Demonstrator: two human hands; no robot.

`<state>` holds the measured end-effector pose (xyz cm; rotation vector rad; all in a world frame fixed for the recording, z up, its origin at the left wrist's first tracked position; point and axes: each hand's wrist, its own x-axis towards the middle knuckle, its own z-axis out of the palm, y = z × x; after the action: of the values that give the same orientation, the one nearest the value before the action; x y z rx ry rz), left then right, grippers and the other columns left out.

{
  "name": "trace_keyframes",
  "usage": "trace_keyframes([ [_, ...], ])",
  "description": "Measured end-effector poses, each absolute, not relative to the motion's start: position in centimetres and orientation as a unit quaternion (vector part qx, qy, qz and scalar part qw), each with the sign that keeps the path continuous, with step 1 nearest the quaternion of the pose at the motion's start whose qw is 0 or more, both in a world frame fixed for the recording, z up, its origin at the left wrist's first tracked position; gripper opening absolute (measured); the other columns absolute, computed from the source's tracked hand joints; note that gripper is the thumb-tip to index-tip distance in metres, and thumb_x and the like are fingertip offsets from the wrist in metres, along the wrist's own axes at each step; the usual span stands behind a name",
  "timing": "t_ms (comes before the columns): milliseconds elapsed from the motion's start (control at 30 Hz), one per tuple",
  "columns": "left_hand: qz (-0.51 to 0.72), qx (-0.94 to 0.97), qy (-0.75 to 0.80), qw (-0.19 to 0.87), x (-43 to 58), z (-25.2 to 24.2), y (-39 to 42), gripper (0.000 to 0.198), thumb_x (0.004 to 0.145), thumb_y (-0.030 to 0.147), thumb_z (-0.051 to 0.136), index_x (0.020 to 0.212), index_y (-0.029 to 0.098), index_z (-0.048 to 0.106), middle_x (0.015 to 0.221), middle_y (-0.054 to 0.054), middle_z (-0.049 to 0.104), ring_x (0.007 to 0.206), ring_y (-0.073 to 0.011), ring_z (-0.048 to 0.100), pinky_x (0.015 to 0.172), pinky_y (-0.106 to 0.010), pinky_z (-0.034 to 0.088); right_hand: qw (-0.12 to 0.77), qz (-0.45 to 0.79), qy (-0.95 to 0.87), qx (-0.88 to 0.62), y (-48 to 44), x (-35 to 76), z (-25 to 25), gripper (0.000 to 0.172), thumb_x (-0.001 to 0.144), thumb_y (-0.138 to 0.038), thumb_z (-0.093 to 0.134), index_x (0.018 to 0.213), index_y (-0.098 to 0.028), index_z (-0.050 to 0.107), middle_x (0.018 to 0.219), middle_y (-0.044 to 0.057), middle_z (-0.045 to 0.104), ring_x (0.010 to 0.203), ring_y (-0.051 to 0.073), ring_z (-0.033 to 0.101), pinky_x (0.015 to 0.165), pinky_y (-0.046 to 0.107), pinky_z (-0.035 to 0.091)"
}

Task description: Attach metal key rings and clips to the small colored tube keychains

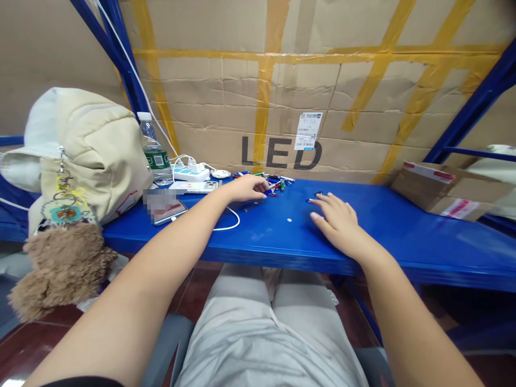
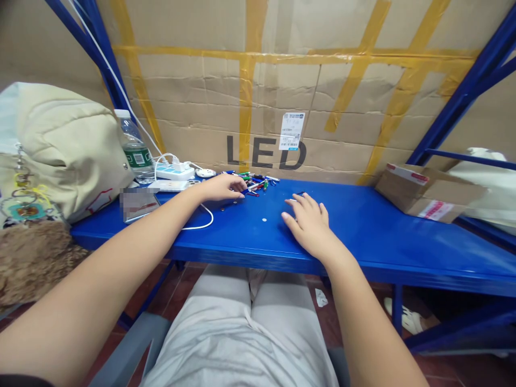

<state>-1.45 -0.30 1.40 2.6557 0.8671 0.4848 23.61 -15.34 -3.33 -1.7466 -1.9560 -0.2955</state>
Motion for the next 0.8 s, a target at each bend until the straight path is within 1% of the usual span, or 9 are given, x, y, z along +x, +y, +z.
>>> trace_keyframes([
  [67,0.172,0.925,0.305,0.145,-1.5,1.4,-0.3,0.03,0.078,0.029,0.062,0.105,0.016,0.066,0.102,-0.007,0.068,0.092,-0.0187,0.062,0.083,-0.032,0.048,0.326,-0.137,-0.701,-0.619,-16.2,24.6,-2.6,0.044,0.094,-0.044,0.031,0.119,-0.021,0.059,0.131,0.013,0.059,0.126,0.029,0.048,0.105,0.05,0.036],
  [133,0.176,0.927,0.303,0.132,-1.5,1.4,-0.2,0.029,0.078,0.029,0.062,0.103,0.017,0.066,0.1,-0.006,0.068,0.09,-0.018,0.062,0.081,-0.03,0.047,0.375,-0.145,-0.65,-0.645,-17.5,26.0,-1.9,0.038,0.091,-0.046,0.038,0.103,-0.021,0.064,0.109,0.013,0.068,0.105,0.028,0.061,0.093,0.045,0.046],
  [167,0.177,0.928,0.301,0.127,-1.5,1.4,-0.2,0.028,0.078,0.029,0.062,0.103,0.017,0.066,0.099,-0.006,0.068,0.089,-0.0175,0.062,0.08,-0.03,0.047,0.377,-0.122,-0.632,-0.666,-18.2,26.8,-1.7,0.035,0.089,-0.048,0.043,0.094,-0.022,0.065,0.098,0.011,0.07,0.093,0.027,0.063,0.085,0.043,0.049],
  [200,0.177,0.929,0.299,0.125,-1.5,1.4,-0.1,0.028,0.078,0.029,0.062,0.102,0.017,0.066,0.098,-0.006,0.068,0.088,-0.0171,0.062,0.079,-0.029,0.047,0.361,-0.081,-0.632,-0.681,-18.9,27.5,-1.7,0.033,0.086,-0.051,0.047,0.09,-0.024,0.066,0.091,0.009,0.071,0.084,0.026,0.064,0.079,0.041,0.051],
  [267,0.176,0.93,0.296,0.127,-1.5,1.4,0.0,0.027,0.078,0.028,0.062,0.102,0.017,0.066,0.099,-0.006,0.068,0.088,-0.0168,0.061,0.079,-0.029,0.047,0.32,-0.012,-0.664,-0.676,-20.0,28.6,-1.8,0.031,0.08,-0.054,0.055,0.085,-0.026,0.068,0.087,0.007,0.071,0.076,0.024,0.064,0.072,0.038,0.051],
  [400,0.176,0.927,0.3,0.139,-1.5,1.4,0.0,0.027,0.077,0.027,0.063,0.102,0.017,0.066,0.101,-0.006,0.068,0.09,-0.0177,0.062,0.081,-0.03,0.047,0.289,0.056,-0.707,-0.643,-20.1,28.6,-2.6,0.033,0.078,-0.054,0.057,0.092,-0.028,0.071,0.092,0.006,0.071,0.079,0.024,0.064,0.068,0.035,0.051],
  [467,0.175,0.925,0.308,0.139,-1.5,1.4,-0.1,0.028,0.077,0.028,0.063,0.103,0.017,0.066,0.1,-0.006,0.068,0.09,-0.018,0.062,0.081,-0.03,0.047,0.282,0.057,-0.718,-0.634,-19.5,28.1,-2.8,0.031,0.078,-0.053,0.057,0.089,-0.028,0.071,0.09,0.006,0.071,0.078,0.023,0.064,0.069,0.035,0.051],
  [600,0.174,0.924,0.309,0.143,-1.6,1.4,-0.2,0.028,0.078,0.027,0.062,0.103,0.018,0.066,0.101,-0.006,0.068,0.09,-0.0175,0.062,0.081,-0.03,0.047,0.257,0.045,-0.735,-0.627,-18.2,26.9,-2.5,0.025,0.079,-0.047,0.054,0.077,-0.026,0.069,0.088,0.006,0.07,0.08,0.023,0.064,0.074,0.036,0.051],
  [800,0.173,0.926,0.304,0.141,-1.5,1.2,0.0,0.027,0.078,0.027,0.063,0.103,0.017,0.066,0.101,-0.006,0.069,0.089,-0.0172,0.063,0.081,-0.03,0.048,0.222,0.046,-0.784,-0.578,-15.7,24.3,0.1,0.022,0.081,-0.04,0.055,0.083,-0.023,0.069,0.091,0.005,0.072,0.085,0.022,0.064,0.079,0.034,0.05],
])
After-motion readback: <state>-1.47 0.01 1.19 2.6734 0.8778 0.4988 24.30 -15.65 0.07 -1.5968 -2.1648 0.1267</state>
